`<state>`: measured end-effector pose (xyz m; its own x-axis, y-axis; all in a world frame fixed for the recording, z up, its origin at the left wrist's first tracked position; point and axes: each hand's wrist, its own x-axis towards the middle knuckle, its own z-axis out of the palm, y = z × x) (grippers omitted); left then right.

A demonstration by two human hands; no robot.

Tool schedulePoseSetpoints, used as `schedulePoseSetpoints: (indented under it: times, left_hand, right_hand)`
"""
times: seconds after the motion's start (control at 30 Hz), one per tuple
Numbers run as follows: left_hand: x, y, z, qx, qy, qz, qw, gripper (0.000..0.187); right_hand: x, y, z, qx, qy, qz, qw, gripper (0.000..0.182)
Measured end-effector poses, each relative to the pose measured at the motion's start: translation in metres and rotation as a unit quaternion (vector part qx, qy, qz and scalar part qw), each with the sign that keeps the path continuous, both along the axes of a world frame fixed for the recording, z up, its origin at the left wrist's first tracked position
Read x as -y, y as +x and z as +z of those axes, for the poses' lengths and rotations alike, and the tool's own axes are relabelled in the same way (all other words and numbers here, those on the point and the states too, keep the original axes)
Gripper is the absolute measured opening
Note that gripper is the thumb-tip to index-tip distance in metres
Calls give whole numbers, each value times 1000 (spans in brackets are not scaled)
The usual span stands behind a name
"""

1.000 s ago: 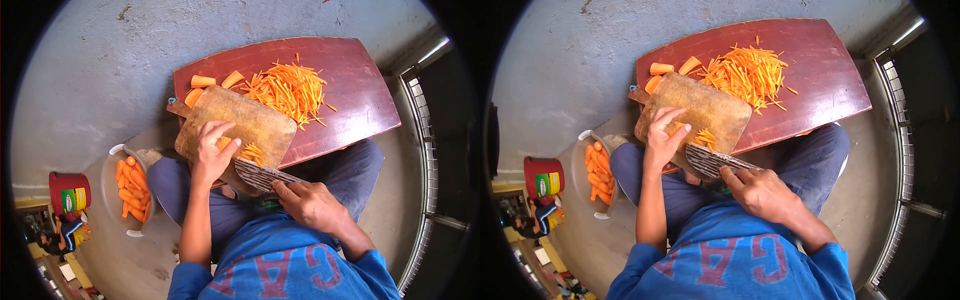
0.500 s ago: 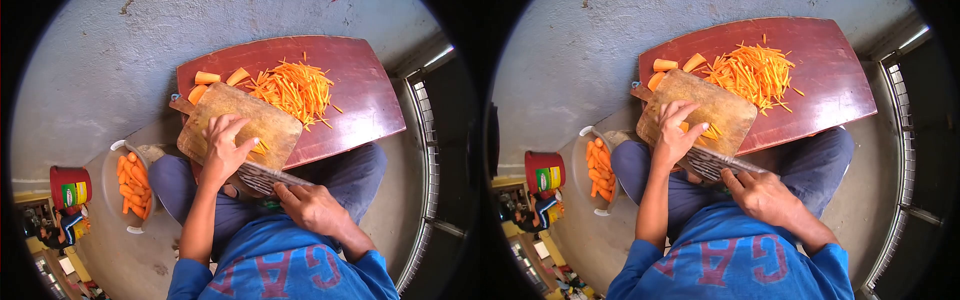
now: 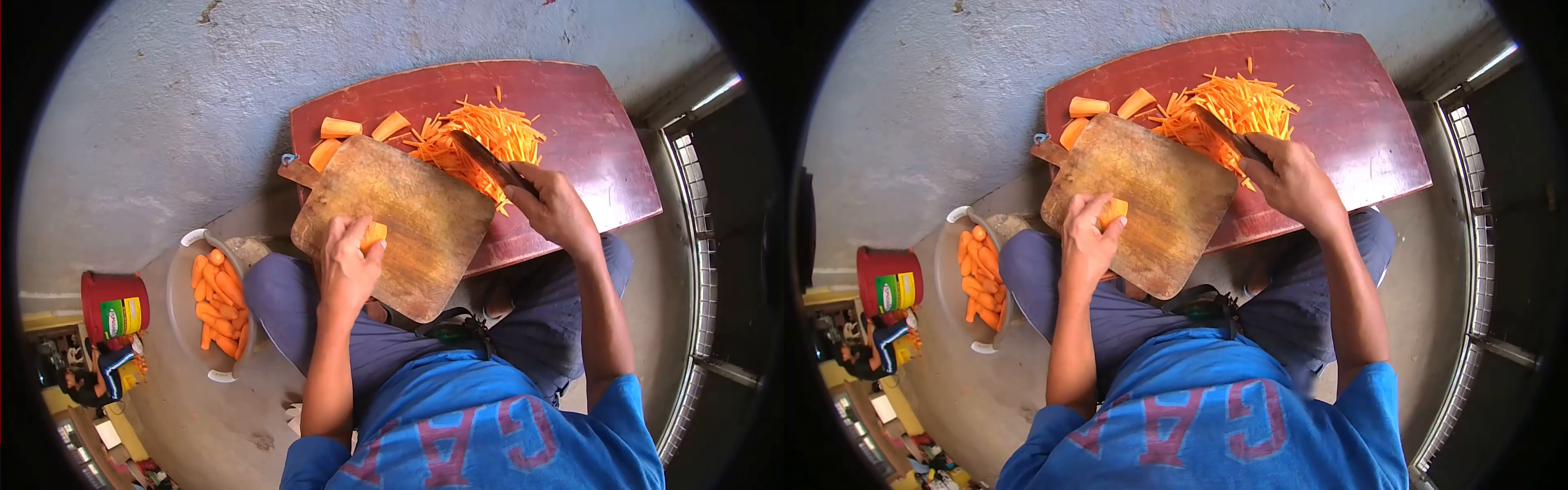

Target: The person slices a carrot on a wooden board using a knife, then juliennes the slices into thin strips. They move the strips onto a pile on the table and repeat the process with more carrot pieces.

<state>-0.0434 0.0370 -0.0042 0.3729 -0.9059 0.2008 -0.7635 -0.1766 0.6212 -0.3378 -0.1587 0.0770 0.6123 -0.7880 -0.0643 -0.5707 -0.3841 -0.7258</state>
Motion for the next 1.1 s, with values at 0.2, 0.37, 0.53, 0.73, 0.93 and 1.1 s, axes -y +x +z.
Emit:
schedulePoseSetpoints:
  times: [0.2,0.37,0.53,0.73,0.93,1.1]
  left_hand:
    - [9,-34,5,-124,34,0,992,45]
    - [1,-44,-2,-65,-15,-24,998,39]
    - [0,-40,-6,-59,-51,-76,994,30]
    - [-6,-49,-11,51,-56,-94,993,32]
    - [-5,-44,-20,57,-58,-108,991,38]
    - [0,-42,-14,61,-29,-116,991,34]
  right_hand:
    - [-73,2,3,36,17,49,998,35]
    - [-110,6,3,32,27,75,996,42]
    - [-121,9,9,-17,0,140,990,44]
    - [-138,9,24,-52,-30,170,984,47]
    - [-135,16,26,-56,-48,170,983,43]
    - [-116,35,2,-14,-31,179,983,32]
